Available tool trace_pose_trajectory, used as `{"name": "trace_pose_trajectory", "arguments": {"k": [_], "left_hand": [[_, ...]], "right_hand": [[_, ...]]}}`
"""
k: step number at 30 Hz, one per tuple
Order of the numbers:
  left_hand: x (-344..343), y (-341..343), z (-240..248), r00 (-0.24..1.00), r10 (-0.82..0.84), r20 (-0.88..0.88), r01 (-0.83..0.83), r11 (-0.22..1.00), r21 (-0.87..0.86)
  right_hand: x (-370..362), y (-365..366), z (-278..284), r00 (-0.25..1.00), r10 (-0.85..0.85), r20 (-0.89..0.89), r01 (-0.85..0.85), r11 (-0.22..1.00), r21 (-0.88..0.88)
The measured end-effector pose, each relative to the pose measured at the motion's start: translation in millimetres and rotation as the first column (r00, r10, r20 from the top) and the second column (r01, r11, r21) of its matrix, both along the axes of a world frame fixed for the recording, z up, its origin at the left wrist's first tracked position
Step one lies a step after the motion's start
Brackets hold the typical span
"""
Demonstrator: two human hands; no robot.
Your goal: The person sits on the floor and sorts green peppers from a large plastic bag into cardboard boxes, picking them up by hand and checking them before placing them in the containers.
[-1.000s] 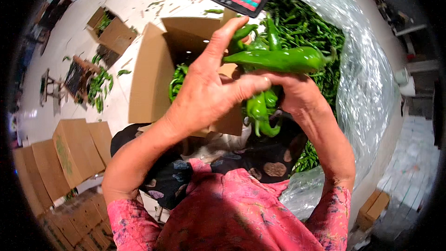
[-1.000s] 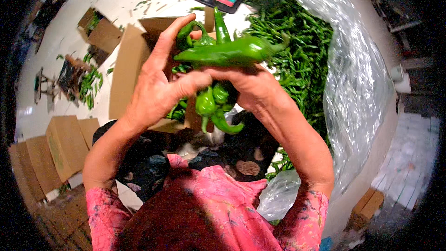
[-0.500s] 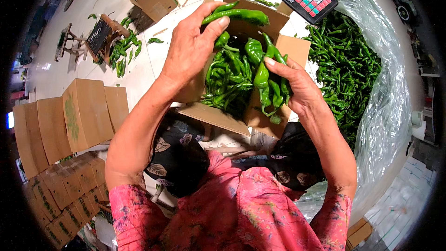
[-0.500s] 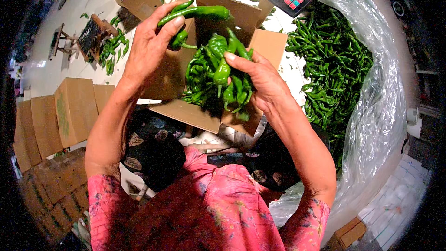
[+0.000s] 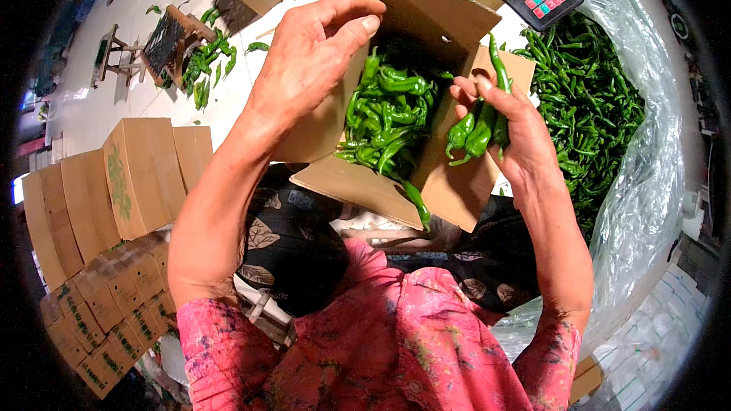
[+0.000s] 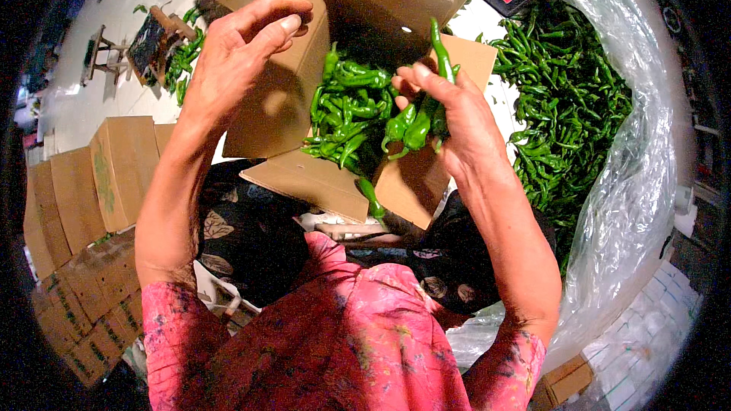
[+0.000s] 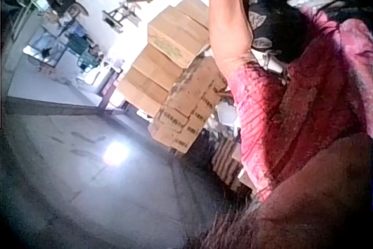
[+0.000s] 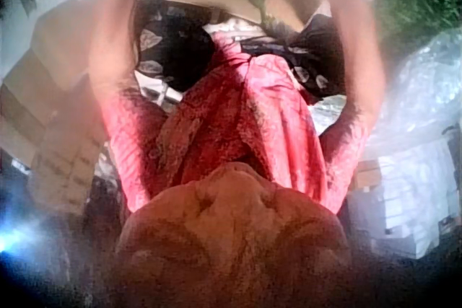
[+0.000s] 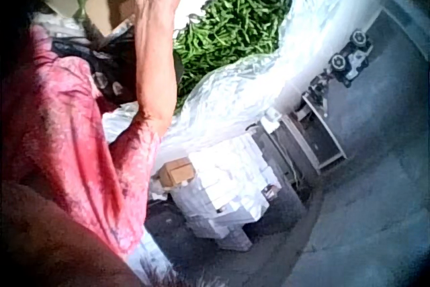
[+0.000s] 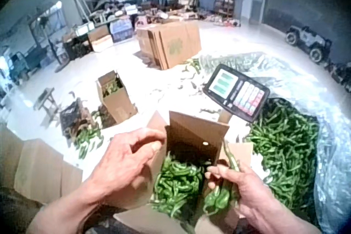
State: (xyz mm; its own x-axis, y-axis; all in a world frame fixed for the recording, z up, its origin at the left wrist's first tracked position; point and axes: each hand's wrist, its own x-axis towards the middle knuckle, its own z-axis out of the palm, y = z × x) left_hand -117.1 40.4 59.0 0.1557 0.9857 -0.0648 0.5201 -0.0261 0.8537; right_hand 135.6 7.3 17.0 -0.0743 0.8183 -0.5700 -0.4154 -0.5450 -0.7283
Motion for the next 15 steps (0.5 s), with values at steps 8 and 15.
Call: {"name": "trace_pose_trajectory", "arguments": {"k": [8,15], "left_hand": [[0.4,-12.0,0.5,0.981,-0.184,0.059,0.180,0.982,0.061],[1.6,-19.2,-3.3,0.961,-0.260,-0.091,0.259,0.966,-0.029]], "right_hand": [[0.6,13.2,-2.3,0.992,0.083,0.098,-0.095,0.986,0.133],[4.6,11.6,-0.5,0.809,0.085,0.581,-0.254,0.943,0.216]]}}
